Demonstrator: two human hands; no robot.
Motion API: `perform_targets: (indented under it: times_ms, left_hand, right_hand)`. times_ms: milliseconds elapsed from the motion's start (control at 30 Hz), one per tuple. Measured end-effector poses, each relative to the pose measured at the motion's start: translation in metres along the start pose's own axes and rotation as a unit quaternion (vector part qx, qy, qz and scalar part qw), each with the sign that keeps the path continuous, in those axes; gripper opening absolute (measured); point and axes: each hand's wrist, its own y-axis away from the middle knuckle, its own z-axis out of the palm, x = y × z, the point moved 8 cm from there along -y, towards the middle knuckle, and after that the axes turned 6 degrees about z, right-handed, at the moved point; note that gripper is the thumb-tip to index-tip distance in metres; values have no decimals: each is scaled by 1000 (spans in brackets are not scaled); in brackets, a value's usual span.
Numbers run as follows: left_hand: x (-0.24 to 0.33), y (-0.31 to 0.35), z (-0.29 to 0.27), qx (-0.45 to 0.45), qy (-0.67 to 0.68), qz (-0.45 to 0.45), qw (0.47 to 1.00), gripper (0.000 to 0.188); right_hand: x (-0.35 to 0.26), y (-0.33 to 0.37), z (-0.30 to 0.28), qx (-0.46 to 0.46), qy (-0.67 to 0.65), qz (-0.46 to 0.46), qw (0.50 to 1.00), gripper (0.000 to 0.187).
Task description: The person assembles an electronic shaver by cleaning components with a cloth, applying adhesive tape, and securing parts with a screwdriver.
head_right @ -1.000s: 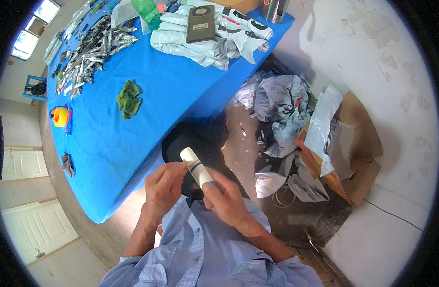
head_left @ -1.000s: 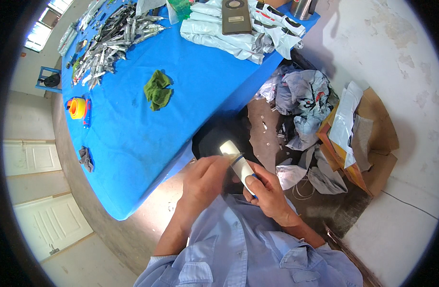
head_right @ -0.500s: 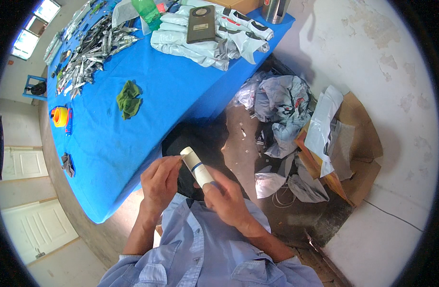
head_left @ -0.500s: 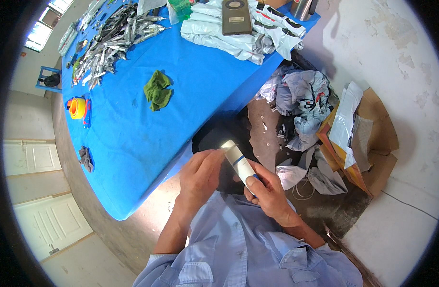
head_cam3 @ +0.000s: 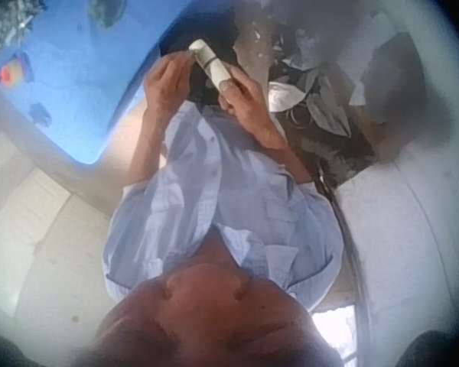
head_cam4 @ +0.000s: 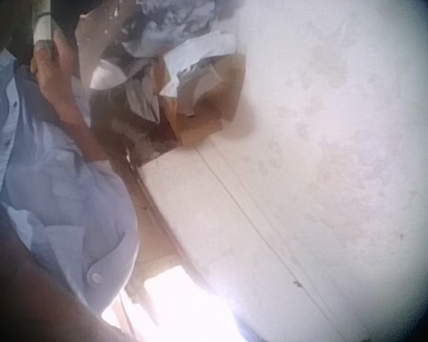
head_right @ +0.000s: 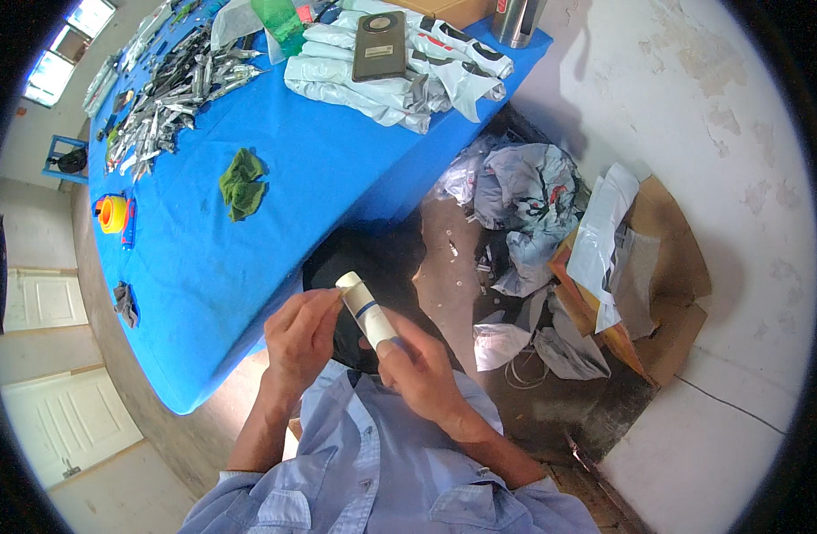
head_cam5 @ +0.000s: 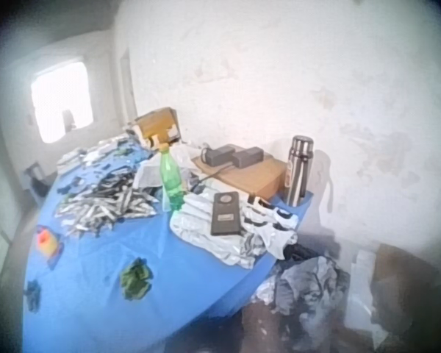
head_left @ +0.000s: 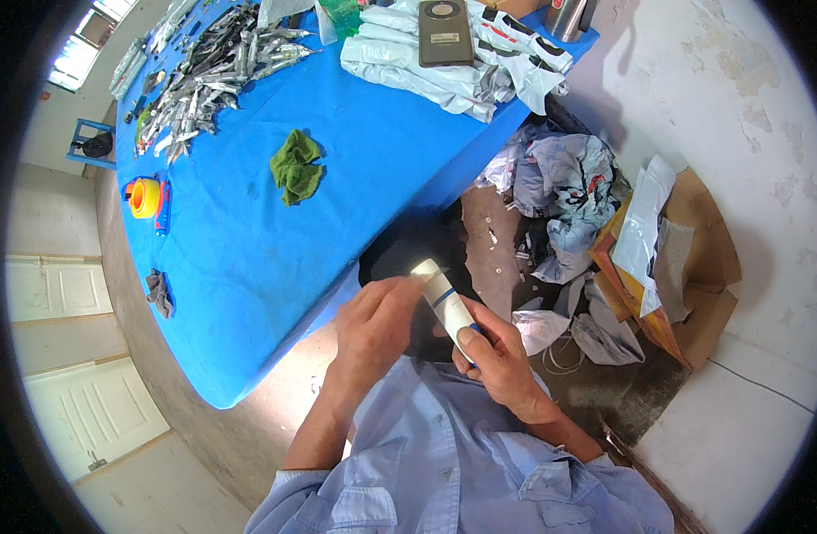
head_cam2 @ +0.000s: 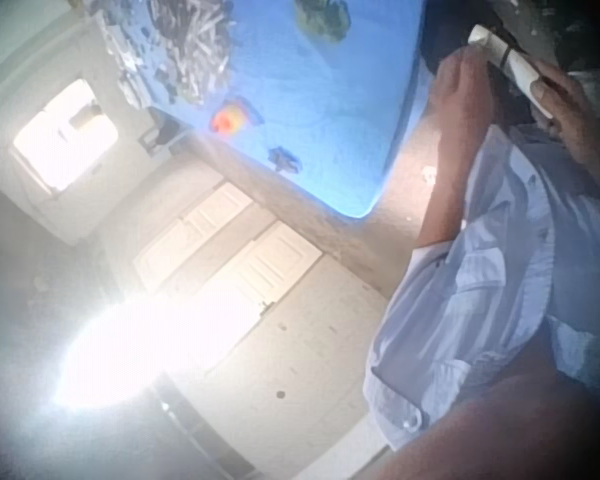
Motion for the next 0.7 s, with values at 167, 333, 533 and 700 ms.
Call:
perform_targets:
  times_ms: [167, 333, 533, 700]
  left_hand:
    - [17, 5, 6, -45, 2, 27, 999, 20]
    - [2, 1, -1, 8, -3, 0, 1000, 20]
    - [9, 7, 6, -17, 18, 21, 999, 18]
    - [6, 14, 5, 2, 53, -22, 998, 16]
  right_hand:
    - [-1, -2, -4, 4, -3, -6, 1000, 52]
    - [-6, 0, -3, 17, 53, -34, 998, 54]
    - [-6, -2, -7, 14, 37, -42, 998, 54]
    - [8, -3, -6, -10, -95, 42, 995, 51]
